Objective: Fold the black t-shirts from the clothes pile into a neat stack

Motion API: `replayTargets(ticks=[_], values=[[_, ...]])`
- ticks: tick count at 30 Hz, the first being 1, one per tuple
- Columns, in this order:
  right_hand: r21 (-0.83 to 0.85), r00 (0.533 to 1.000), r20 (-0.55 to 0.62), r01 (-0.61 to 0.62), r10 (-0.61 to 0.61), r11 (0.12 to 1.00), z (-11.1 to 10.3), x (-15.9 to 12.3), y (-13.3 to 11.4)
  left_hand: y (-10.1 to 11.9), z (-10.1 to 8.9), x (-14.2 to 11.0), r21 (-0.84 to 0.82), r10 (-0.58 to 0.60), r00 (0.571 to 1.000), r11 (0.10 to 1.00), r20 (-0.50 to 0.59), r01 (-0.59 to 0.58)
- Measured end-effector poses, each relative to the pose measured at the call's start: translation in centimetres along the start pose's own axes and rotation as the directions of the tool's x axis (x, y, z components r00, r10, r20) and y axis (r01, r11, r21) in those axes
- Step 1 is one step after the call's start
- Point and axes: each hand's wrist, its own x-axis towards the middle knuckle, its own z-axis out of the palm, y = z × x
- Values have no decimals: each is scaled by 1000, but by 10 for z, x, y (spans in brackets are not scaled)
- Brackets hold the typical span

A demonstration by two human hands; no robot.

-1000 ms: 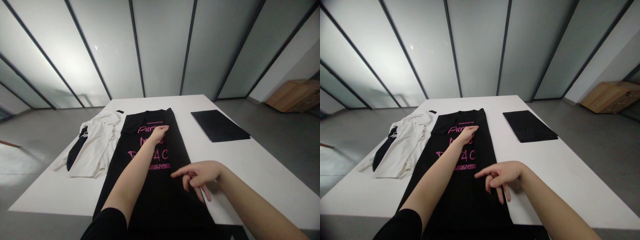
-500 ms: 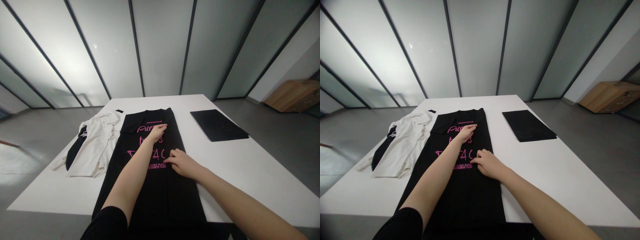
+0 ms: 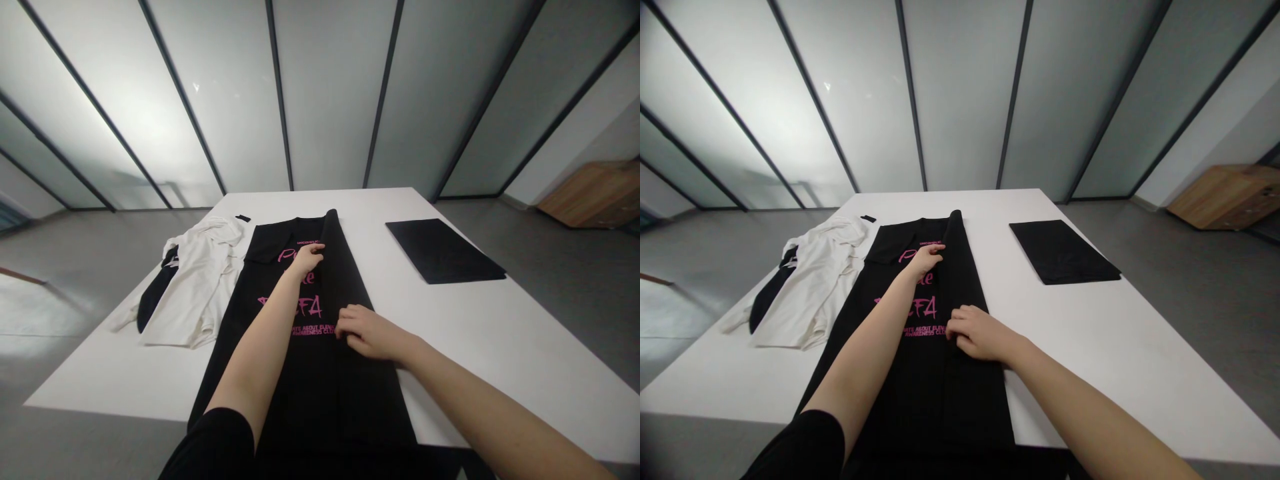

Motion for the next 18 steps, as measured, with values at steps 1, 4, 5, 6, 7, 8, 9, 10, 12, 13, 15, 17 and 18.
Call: replayTargets(ticks=[1, 4, 5, 6, 7, 8, 9, 10, 12, 13, 15, 17, 18], values=[[-18, 1000, 11, -6, 6, 1000, 1, 0, 0, -1, 0, 0, 11, 1, 1000, 1000, 6, -1], [-60, 999, 29, -13, 15, 998, 2, 1, -1, -3, 3, 1, 21, 38, 999, 999, 0, -38], [-65, 999, 31, -11, 13, 998, 1, 0, -1, -3, 4, 2, 17, 54, 999, 998, -7, -54], [-62, 1000, 28, -8, 10, 998, 1, 0, -1, -3, 4, 4, 11, 66, 998, 998, -13, -66], [-55, 1000, 18, -5, 6, 998, 0, 0, -2, -4, 4, 5, 6, 74, 997, 997, -17, -74], [-40, 1000, 2, -3, 3, 999, -1, 0, -3, -4, 3, 6, 8, 78, 997, 997, -18, -78], [-20, 1000, -18, -1, 0, 1000, -1, 0, -4, -5, 2, 7, 26, 84, 996, 996, -22, -84], [2, 999, -36, 3, -3, 1000, -1, 0, -5, -5, 1, 7, 72, 96, 995, 993, -29, -93], [24, 999, -50, 6, -5, 1000, -1, 0, -8, -7, -1, 8, 246, 154, 987, 959, -39, -140], [13, 999, -42, 8, -8, 1000, 0, 0, -9, -8, -1, 7, 354, 195, 980, 919, -31, -172], [-44, 1000, -12, 21, -21, 999, 2, 0, -12, -10, -1, 6, 538, 259, 966, 810, 25, -231], [-94, 999, 10, 43, -43, 995, 4, -1, -16, -12, 1, 5, 639, 285, 955, 720, 84, -271], [-101, 998, 19, 62, -60, 993, 4, -1, -18, -12, 2, 5, 665, 287, 952, 692, 102, -280]])
